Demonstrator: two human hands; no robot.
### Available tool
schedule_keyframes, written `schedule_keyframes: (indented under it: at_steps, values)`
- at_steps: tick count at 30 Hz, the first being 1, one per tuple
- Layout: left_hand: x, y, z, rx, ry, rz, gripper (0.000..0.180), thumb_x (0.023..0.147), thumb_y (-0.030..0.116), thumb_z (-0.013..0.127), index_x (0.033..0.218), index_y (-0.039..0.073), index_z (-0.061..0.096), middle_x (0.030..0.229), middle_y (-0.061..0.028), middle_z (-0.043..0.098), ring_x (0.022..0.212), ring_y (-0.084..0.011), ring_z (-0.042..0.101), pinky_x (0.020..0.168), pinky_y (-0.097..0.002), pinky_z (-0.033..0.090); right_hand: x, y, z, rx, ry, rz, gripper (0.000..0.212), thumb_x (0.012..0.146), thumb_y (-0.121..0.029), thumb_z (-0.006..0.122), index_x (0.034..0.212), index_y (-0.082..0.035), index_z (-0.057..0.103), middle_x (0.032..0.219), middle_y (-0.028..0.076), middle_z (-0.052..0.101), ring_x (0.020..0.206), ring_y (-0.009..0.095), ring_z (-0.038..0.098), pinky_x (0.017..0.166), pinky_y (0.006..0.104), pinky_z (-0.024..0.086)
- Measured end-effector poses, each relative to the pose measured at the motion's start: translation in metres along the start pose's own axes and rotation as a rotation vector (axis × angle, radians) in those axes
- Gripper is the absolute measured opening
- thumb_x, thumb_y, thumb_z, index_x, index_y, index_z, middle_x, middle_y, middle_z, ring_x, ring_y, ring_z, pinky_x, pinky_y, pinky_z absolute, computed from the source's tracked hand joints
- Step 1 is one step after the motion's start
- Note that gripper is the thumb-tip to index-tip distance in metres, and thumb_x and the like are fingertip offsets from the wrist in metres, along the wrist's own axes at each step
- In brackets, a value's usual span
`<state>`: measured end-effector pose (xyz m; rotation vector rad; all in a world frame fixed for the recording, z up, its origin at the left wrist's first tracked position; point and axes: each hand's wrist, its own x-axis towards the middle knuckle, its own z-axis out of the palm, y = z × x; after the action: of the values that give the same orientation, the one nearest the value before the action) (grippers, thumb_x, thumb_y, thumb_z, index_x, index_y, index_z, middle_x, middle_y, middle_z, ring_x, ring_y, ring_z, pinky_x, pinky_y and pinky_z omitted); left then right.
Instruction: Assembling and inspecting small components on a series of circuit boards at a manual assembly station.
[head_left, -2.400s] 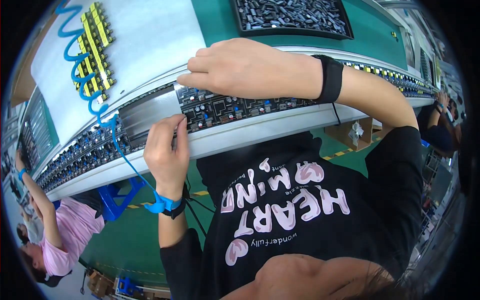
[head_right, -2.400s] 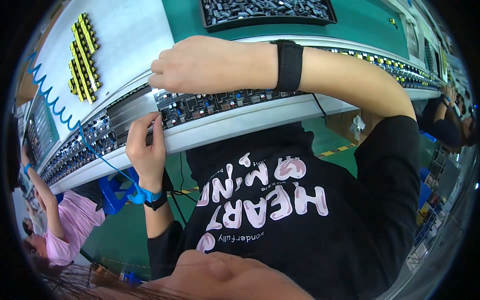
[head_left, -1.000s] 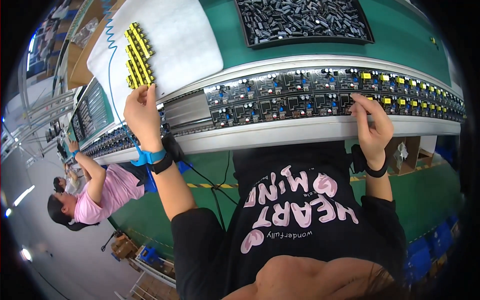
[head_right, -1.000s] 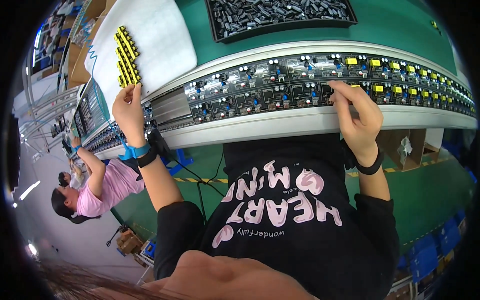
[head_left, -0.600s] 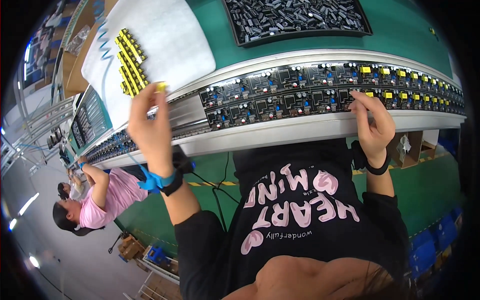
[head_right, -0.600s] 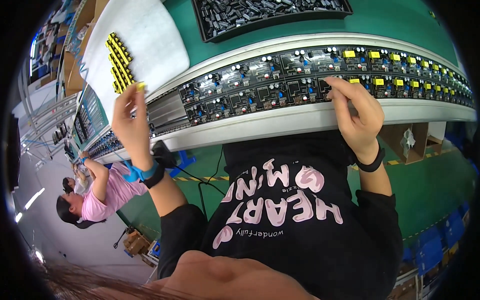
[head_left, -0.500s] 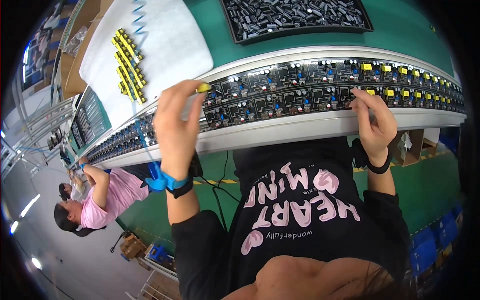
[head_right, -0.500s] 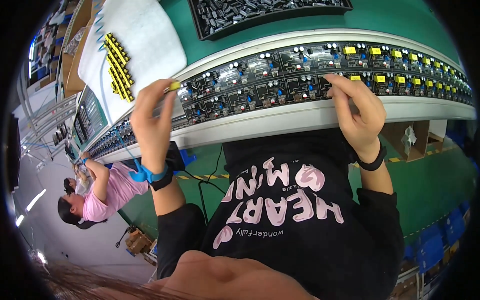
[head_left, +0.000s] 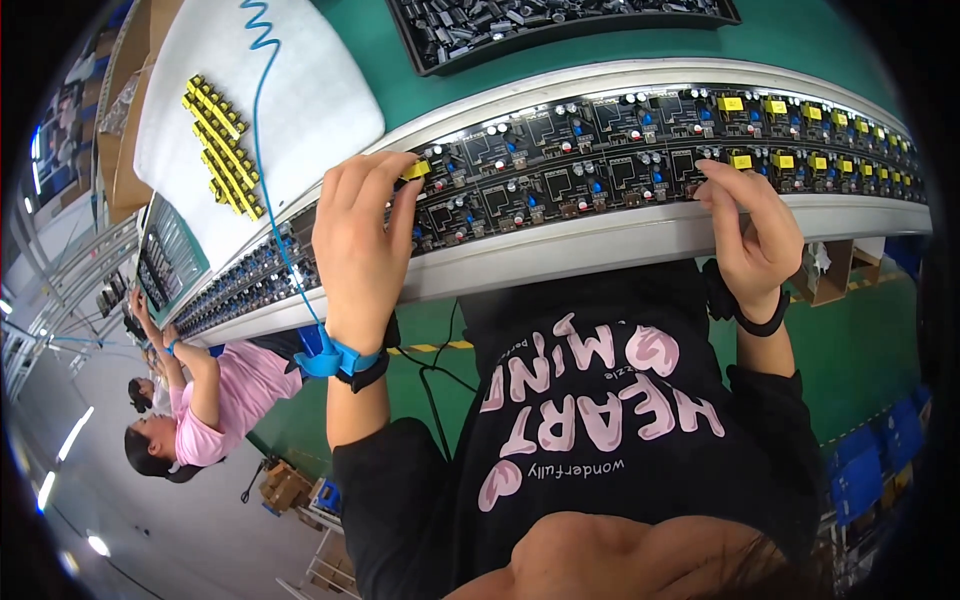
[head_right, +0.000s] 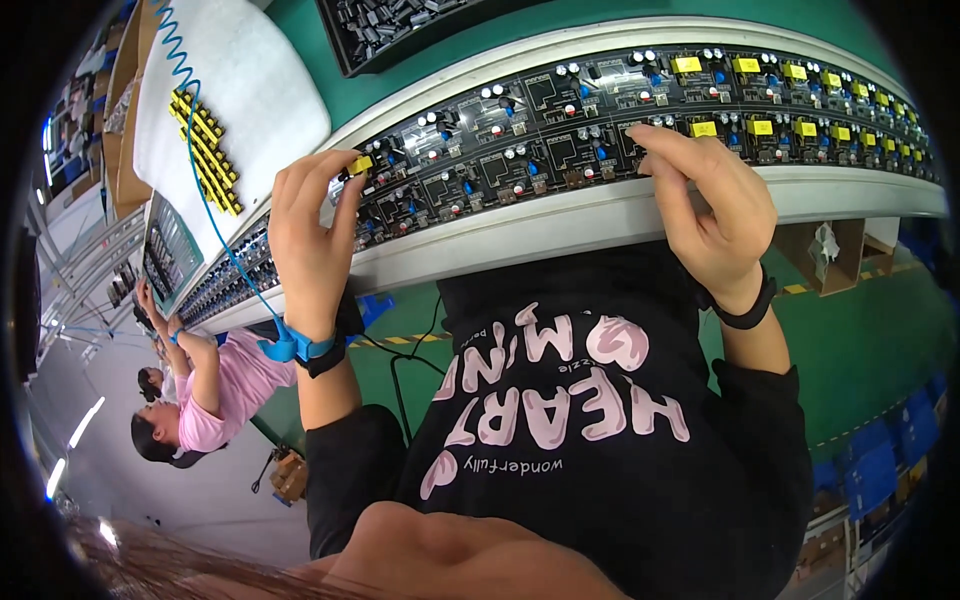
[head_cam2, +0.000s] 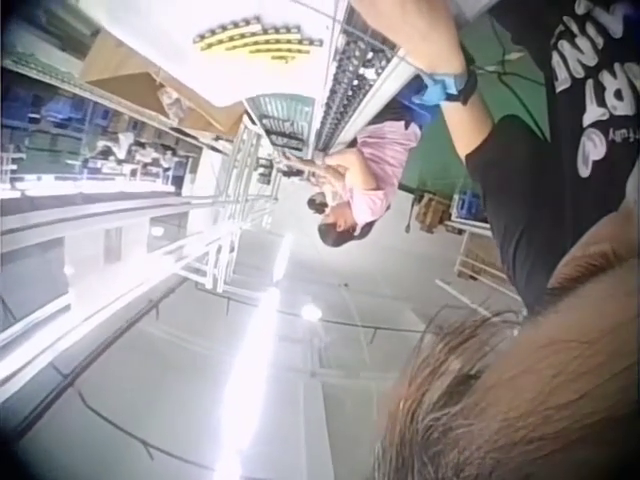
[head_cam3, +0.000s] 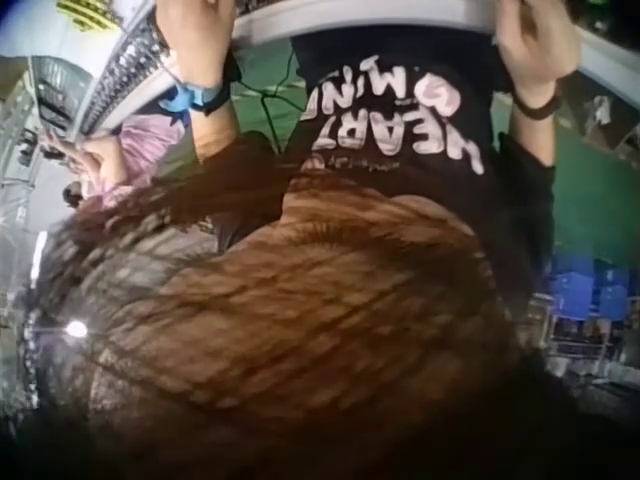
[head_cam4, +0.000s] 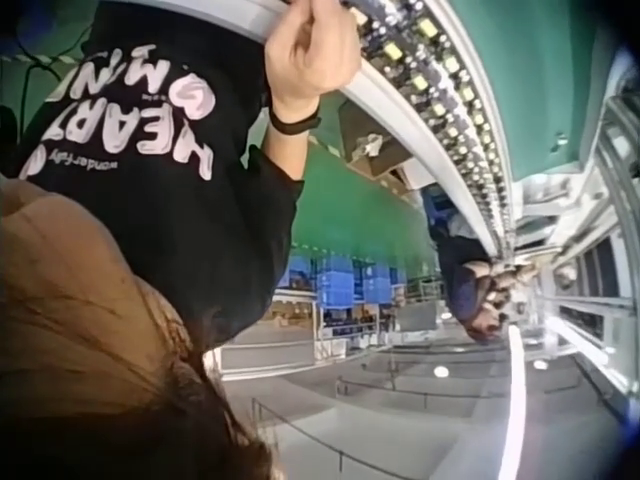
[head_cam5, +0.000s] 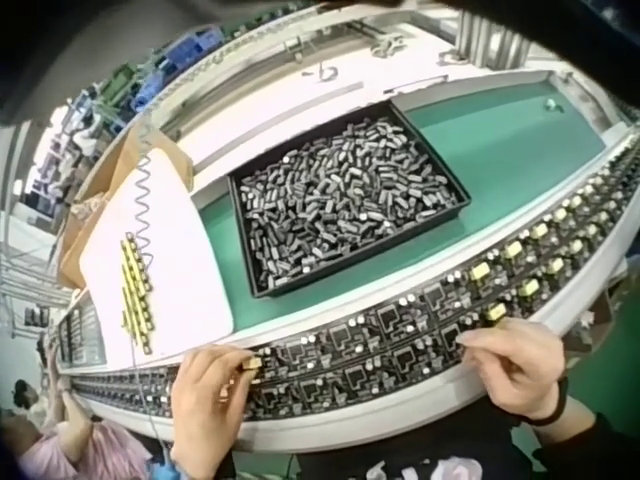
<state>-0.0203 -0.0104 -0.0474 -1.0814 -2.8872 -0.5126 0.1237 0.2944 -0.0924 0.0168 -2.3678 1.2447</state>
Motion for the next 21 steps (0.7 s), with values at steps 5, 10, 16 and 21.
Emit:
schedule_keyframes:
  at_steps: [5,10,16,21]
  values:
    - [-0.0011,-0.0046,0.0005,-0.038,0.008,-0.039,0.021,0.082,0.003,0.074,0.102,0.005,0.069,0.100,-0.0079,0.068,0.096,-0.0287,0.062,0.082,-0.0369,0.050,0.0019,-0.0015,0.0006,0.001,-0.006,-0.022,0.026,0.087,0.018,0.058,0.109,0.008,0.069,0.078,0.012,0.067,0.068,0.015,0.064,0.061,0.0226,0.048]
    - [0.0025,-0.0019,-0.0008,-0.018,-0.017,-0.065,0.021,0.082,0.002,0.076,0.102,0.004,0.071,0.102,-0.0100,0.070,0.095,-0.0272,0.064,0.084,-0.0349,0.050,0.0021,-0.0013,0.0018,0.005,0.001,-0.040,0.027,0.087,0.019,0.057,0.109,0.009,0.068,0.078,0.012,0.067,0.068,0.015,0.064,0.060,0.0223,0.047]
    - [0.0004,-0.0038,-0.0002,-0.006,-0.022,-0.030,0.020,0.081,0.004,0.075,0.101,0.005,0.070,0.100,-0.0076,0.069,0.094,-0.0281,0.063,0.080,-0.0366,0.050,0.0027,-0.0034,0.0009,0.000,-0.017,-0.031,0.026,0.087,0.019,0.057,0.109,0.010,0.068,0.078,0.013,0.067,0.067,0.016,0.063,0.060,0.0225,0.047]
    - [0.0019,0.0004,-0.0020,0.027,-0.024,-0.021,0.020,0.081,0.004,0.075,0.101,0.004,0.070,0.100,-0.0079,0.069,0.094,-0.0282,0.063,0.080,-0.0372,0.051,0.0038,-0.0020,0.0008,0.014,0.001,-0.046,0.028,0.084,0.019,0.059,0.108,0.008,0.068,0.078,0.013,0.068,0.066,0.016,0.063,0.059,0.0236,0.048]
